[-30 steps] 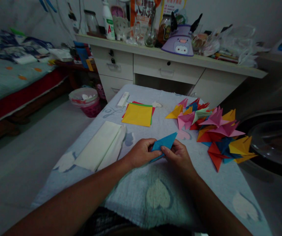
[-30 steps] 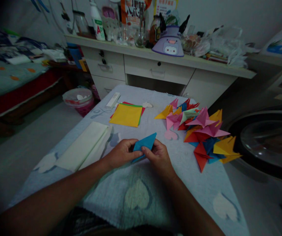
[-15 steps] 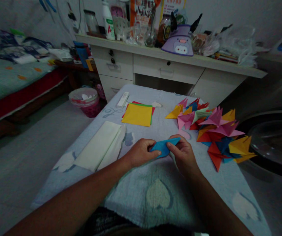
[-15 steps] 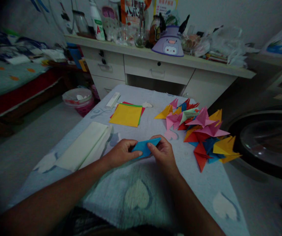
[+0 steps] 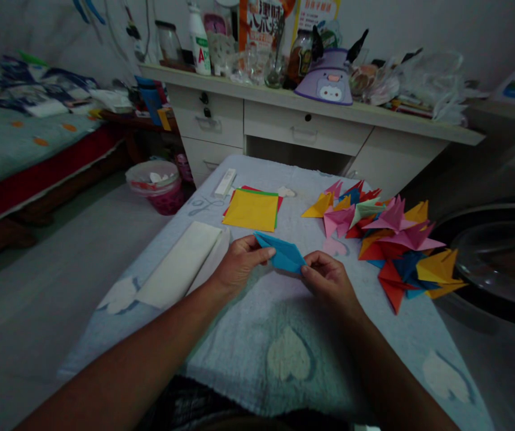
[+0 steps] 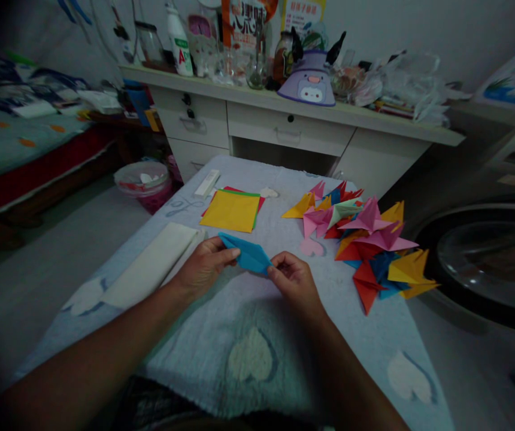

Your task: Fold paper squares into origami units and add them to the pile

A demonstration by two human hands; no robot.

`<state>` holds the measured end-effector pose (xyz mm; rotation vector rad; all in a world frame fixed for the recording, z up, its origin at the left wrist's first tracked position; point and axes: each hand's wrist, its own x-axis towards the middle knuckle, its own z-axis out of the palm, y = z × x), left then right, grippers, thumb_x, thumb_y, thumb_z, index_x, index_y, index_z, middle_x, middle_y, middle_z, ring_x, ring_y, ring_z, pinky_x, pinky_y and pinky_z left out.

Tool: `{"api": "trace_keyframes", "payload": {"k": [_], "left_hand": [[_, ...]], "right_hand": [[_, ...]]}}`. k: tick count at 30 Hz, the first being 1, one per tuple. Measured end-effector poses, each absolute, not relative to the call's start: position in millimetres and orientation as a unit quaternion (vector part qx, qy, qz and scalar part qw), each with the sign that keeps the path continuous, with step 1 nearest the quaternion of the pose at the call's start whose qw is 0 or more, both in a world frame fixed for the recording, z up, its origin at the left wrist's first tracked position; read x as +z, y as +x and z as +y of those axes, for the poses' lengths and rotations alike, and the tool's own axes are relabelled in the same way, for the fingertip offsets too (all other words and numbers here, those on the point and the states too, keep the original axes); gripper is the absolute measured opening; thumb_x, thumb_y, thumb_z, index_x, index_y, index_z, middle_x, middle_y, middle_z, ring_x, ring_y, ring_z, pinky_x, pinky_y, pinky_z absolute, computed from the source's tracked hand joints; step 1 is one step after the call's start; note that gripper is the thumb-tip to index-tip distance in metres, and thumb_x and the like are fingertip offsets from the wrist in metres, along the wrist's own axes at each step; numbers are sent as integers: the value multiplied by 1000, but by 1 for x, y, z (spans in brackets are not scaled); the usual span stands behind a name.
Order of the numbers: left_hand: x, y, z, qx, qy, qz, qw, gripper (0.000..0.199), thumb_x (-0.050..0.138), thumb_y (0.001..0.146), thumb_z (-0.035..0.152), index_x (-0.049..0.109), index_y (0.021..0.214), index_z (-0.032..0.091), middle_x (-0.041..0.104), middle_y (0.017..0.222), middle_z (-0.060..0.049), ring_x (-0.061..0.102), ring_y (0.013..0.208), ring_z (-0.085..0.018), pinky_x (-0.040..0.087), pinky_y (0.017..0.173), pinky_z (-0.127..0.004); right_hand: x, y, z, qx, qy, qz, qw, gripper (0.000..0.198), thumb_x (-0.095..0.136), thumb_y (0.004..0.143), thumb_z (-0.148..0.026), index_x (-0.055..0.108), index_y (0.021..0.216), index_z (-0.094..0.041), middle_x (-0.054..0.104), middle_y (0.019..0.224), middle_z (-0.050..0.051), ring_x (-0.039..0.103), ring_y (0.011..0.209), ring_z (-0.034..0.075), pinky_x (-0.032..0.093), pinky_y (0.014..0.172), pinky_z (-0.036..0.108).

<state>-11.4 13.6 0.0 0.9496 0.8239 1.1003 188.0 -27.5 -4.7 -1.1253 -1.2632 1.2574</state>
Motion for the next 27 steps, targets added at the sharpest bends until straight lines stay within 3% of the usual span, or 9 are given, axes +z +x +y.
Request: {"api": "trace_keyframes", "payload": {"k": [5,9,13,19,22,25,27], "left_hand": [[-4,-5,12,469,418,358,691,29,76,69,32,67,89,13,68,82,-5,60,72,-15,47,70,-29],[-6,-1,11,449,463,357,675,30,74,72,37,67,87,12,67,78,-3,58,69,-13,46,67,-27],[-6,2,8,409,519,348,665,31,73,72,40,63,81,12,61,71,0,54,66,-11,42,63,-24],[-12,7,7,364,547,338,674,28,70,74,36,57,82,13,58,71,2,52,62,-9,40,60,-23],[-16,7,7,369,566,367,640,32,69,73,30,54,98,15,55,68,6,51,59,-9,38,56,-21],[-18,7,7,359,625,419,553,45,67,74,23,48,115,19,47,62,10,46,53,-8,32,52,-19],[-18,7,5,339,671,445,488,51,65,75,20,44,121,21,49,64,10,50,56,-10,35,54,-20]], "right_hand": [[-6,182,-31,473,-479,-606,424,19,67,80,-34,58,72,-20,51,66,-3,46,64,12,36,61,25],[-5,178,-32,464,-457,-653,388,19,65,82,-37,62,76,-20,56,73,-1,50,72,15,40,70,28],[-4,178,-32,511,-464,-594,413,24,64,83,-44,63,83,-20,57,73,-1,51,69,14,41,65,26],[-7,180,-30,532,-477,-556,425,28,63,82,-46,57,74,-20,53,64,-3,46,58,12,38,58,26],[-8,182,-28,456,-517,-613,387,26,57,85,-43,57,73,-20,53,66,-2,48,62,14,39,61,28],[-9,183,-26,296,-559,-699,333,23,54,87,-36,59,71,-20,58,76,2,51,76,18,40,74,32],[-11,182,-25,213,-584,-728,290,20,54,87,-31,61,72,-20,61,87,4,52,87,21,37,84,37]]}}
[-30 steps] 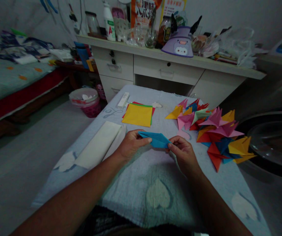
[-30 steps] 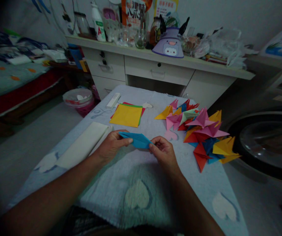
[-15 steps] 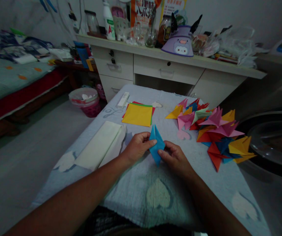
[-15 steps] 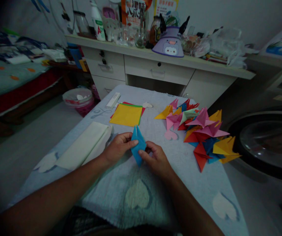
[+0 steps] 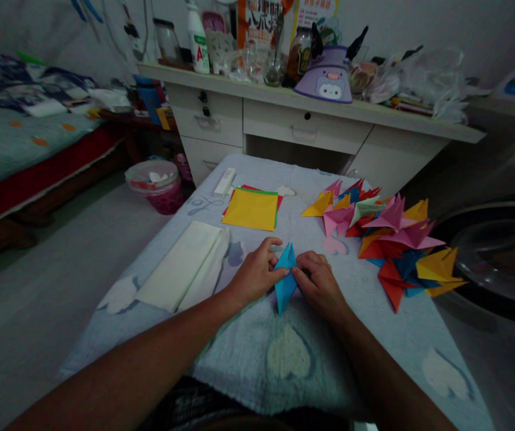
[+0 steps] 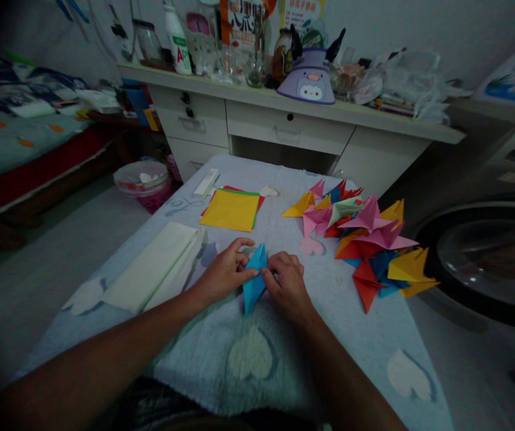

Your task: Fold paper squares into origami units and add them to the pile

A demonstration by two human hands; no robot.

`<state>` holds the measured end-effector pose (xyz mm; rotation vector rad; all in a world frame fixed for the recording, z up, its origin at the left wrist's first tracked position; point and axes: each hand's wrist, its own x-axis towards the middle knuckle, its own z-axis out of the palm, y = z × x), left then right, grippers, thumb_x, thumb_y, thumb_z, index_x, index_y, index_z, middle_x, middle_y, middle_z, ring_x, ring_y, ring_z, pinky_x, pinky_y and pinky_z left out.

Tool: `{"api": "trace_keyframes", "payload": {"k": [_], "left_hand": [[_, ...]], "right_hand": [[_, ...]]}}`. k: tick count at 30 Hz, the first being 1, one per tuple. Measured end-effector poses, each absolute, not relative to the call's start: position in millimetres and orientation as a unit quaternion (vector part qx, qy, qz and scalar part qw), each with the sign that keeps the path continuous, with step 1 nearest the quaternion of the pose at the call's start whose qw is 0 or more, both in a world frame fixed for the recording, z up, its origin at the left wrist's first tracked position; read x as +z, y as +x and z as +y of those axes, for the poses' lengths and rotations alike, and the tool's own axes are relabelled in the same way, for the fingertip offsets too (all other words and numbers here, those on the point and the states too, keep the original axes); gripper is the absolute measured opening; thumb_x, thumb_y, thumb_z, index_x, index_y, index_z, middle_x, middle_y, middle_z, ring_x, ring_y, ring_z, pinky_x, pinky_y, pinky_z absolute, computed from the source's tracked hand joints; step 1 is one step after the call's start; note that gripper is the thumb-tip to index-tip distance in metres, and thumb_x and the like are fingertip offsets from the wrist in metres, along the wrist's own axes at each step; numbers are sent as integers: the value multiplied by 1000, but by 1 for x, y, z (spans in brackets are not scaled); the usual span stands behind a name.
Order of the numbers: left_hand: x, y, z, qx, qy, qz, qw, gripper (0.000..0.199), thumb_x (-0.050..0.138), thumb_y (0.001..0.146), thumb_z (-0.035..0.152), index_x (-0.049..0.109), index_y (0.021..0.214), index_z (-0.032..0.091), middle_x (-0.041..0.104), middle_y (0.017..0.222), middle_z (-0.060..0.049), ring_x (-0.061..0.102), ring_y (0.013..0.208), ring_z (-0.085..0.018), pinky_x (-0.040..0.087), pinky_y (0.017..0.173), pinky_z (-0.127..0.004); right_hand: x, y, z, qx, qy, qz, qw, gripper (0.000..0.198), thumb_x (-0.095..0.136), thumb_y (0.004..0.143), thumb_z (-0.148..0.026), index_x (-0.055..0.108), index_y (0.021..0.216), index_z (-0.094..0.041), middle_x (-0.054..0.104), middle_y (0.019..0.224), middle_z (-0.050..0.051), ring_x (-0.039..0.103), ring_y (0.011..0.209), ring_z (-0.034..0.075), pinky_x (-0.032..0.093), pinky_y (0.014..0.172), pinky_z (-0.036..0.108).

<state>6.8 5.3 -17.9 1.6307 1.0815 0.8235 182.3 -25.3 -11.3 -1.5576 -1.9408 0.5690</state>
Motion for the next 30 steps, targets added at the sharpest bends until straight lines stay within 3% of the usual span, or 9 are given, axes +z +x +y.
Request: {"api": "trace_keyframes", "payload": {"k": [4,9,15,21,30], "left_hand": [[-19,8,1,284,757,474,349,48,62,77,17,44,121,22,57,75,5,57,69,-15,41,65,-26],[-21,5,-1,265,821,468,192,30,66,79,24,55,106,19,58,98,-4,55,95,-22,44,83,-34],[-13,5,-5,181,889,411,93,11,61,87,27,68,93,21,61,95,-5,53,90,-22,44,79,-36],[-18,7,-8,155,915,368,53,17,52,92,20,69,93,18,67,91,-5,56,86,-21,44,76,-35],[-16,8,-17,114,921,372,9,19,46,93,19,65,94,17,66,92,-4,57,86,-22,43,74,-35]], "right_hand": [[-19,179,-25,145,-628,-730,225,15,58,83,-28,63,72,-20,62,102,7,49,99,25,33,87,42],[-26,176,-26,83,-653,-717,229,9,64,78,-30,61,77,-21,60,102,7,48,95,26,34,81,40],[-27,179,-24,95,-629,-735,235,27,64,79,-25,65,106,-25,57,109,7,48,101,26,36,87,41],[-28,181,-26,61,-595,-771,220,27,62,83,-20,73,104,-32,58,114,7,47,107,26,35,93,44],[-26,182,-28,29,-602,-778,177,35,60,85,-23,68,118,-33,58,117,9,47,107,28,33,94,47]]}}
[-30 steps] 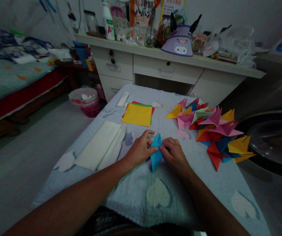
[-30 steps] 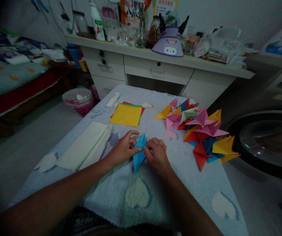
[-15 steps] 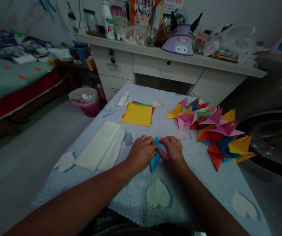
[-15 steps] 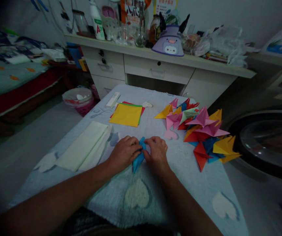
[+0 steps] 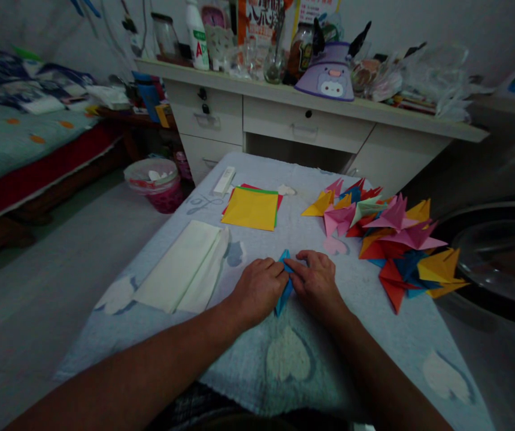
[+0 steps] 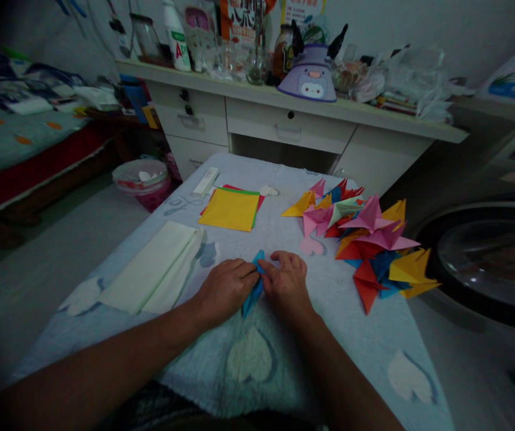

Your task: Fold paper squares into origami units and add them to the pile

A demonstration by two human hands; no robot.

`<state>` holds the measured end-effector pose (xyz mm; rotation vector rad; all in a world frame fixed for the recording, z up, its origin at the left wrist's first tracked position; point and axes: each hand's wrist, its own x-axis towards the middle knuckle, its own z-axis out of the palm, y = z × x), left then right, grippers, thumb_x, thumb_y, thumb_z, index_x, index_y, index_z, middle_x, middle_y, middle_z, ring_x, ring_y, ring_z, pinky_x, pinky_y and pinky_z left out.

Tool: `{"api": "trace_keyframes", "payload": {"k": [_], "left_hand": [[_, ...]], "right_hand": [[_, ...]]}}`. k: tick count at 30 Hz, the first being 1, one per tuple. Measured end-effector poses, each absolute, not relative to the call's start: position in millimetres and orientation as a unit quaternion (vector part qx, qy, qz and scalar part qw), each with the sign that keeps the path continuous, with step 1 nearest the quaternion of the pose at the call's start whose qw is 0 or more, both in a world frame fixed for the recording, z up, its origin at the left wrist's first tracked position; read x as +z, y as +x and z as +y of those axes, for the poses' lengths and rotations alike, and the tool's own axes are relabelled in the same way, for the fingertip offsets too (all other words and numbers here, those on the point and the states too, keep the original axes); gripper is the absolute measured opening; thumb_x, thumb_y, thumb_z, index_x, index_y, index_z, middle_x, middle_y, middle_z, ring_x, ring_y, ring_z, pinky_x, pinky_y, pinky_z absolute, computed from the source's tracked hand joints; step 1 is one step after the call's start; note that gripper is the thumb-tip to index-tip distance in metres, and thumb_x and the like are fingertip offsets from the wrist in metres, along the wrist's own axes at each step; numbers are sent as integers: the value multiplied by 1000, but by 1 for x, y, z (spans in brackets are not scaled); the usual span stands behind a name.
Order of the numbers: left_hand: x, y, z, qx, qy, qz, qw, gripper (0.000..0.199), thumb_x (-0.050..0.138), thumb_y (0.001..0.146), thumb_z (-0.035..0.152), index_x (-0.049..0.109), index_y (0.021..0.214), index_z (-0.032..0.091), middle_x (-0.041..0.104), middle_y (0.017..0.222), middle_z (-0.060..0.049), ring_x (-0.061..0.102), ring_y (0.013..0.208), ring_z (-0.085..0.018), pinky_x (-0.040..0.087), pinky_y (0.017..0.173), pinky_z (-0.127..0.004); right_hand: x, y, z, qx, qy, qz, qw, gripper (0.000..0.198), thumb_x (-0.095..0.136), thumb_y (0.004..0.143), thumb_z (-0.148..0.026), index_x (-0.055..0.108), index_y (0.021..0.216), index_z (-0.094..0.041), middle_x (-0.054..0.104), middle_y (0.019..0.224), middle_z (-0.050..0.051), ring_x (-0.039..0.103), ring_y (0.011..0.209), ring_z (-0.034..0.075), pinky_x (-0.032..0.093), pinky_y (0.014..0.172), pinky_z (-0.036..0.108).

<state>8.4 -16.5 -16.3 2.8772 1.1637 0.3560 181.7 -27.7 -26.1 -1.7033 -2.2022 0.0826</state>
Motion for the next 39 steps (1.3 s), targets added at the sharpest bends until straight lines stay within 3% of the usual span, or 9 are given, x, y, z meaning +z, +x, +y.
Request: {"api": "trace_keyframes", "payload": {"k": [20,27,39], "left_hand": [[-18,10,-18,113,917,382,19,11,53,91,17,64,90,17,66,90,-4,57,86,-22,46,72,-36],[-16,9,-18,103,918,383,22,16,49,92,16,65,96,15,67,93,-4,59,86,-21,48,72,-35],[-13,11,-19,78,920,384,23,19,46,93,14,64,96,15,67,94,-5,58,87,-22,47,73,-35]], "right_hand": [[-21,178,-26,-7,-636,-760,132,44,56,86,-29,58,130,-24,56,125,11,45,112,30,33,96,47],[-22,181,-28,25,-582,-797,162,37,58,85,-19,68,117,-36,54,126,6,43,114,27,31,98,46],[-16,178,-26,28,-617,-779,112,39,52,91,-27,61,127,-37,51,134,7,42,118,29,30,100,49]]}}
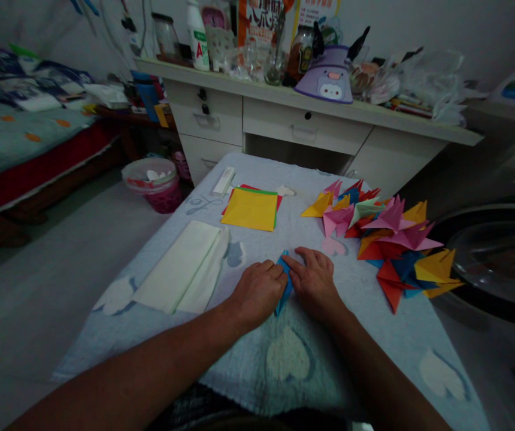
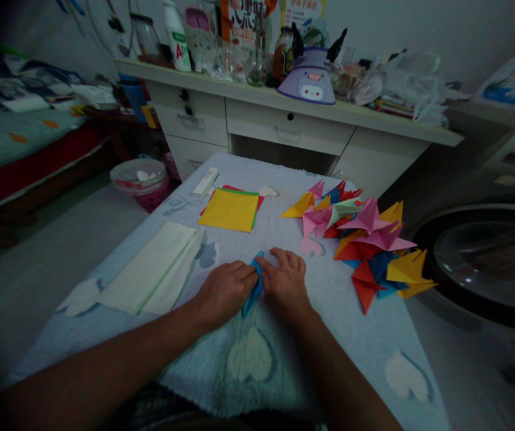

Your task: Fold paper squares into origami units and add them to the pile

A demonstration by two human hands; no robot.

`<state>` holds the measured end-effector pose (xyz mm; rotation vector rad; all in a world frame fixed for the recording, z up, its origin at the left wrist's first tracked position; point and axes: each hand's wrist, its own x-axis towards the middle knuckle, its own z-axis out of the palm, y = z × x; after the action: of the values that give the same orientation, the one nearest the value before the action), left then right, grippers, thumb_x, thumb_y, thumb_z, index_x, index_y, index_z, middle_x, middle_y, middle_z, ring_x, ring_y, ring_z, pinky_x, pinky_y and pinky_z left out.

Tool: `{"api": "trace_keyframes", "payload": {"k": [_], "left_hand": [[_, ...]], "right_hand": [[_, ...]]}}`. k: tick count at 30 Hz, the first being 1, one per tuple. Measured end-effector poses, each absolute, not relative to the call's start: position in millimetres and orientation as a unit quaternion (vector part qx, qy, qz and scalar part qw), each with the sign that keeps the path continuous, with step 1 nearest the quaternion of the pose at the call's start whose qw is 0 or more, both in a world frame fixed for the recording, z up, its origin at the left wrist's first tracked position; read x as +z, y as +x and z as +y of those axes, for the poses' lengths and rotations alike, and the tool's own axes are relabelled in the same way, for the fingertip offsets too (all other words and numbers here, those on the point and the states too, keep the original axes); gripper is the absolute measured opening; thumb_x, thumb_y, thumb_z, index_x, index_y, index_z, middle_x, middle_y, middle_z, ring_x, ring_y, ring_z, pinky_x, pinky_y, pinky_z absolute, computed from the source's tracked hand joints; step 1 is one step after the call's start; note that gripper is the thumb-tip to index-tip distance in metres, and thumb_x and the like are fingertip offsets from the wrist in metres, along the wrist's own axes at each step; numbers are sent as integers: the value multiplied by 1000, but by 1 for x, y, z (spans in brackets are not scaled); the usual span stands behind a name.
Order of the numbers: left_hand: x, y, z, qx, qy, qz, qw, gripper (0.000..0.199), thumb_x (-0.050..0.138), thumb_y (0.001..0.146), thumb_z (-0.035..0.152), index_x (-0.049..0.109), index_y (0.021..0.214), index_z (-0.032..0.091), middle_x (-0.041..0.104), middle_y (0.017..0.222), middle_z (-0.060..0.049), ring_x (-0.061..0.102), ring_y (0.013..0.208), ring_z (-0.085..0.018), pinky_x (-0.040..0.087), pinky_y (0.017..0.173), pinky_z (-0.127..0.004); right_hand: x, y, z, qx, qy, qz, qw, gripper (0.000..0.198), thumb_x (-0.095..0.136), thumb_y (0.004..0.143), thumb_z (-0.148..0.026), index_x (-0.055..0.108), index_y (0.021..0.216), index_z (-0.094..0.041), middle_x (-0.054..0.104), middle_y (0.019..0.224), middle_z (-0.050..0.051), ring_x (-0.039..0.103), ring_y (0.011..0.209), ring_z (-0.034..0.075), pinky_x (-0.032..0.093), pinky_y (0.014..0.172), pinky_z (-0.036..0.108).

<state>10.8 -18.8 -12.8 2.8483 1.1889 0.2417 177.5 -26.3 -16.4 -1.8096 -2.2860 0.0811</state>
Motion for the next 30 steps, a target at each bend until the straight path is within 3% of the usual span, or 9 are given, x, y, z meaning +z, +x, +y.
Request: {"api": "trace_keyframes", "payload": {"k": [15,21,27,30], "left_hand": [[-14,11,-19,91,919,382,19,10,54,90,15,64,92,16,66,91,-5,57,85,-22,48,71,-34],[-19,7,-12,112,924,364,38,10,55,90,19,65,87,18,66,88,-4,55,83,-20,46,76,-33],[-19,6,-10,116,926,358,43,16,51,93,21,66,89,18,67,92,-4,55,84,-19,46,77,-33],[-18,7,-10,110,927,355,38,15,51,92,20,66,90,18,67,92,-4,55,83,-20,45,75,-33]], "right_hand": [[-18,173,-21,2,-649,-759,55,46,43,93,-35,46,140,-36,43,146,6,39,124,33,30,100,51],[-23,180,-19,25,-646,-757,93,57,46,91,-35,39,146,-23,42,146,12,38,125,32,29,104,51],[-23,185,-25,36,-585,-797,148,36,56,87,-27,65,122,-33,45,141,7,37,125,30,29,104,49],[-22,184,-25,35,-595,-792,132,37,54,89,-28,64,123,-36,46,141,6,39,122,30,30,102,50]]}}
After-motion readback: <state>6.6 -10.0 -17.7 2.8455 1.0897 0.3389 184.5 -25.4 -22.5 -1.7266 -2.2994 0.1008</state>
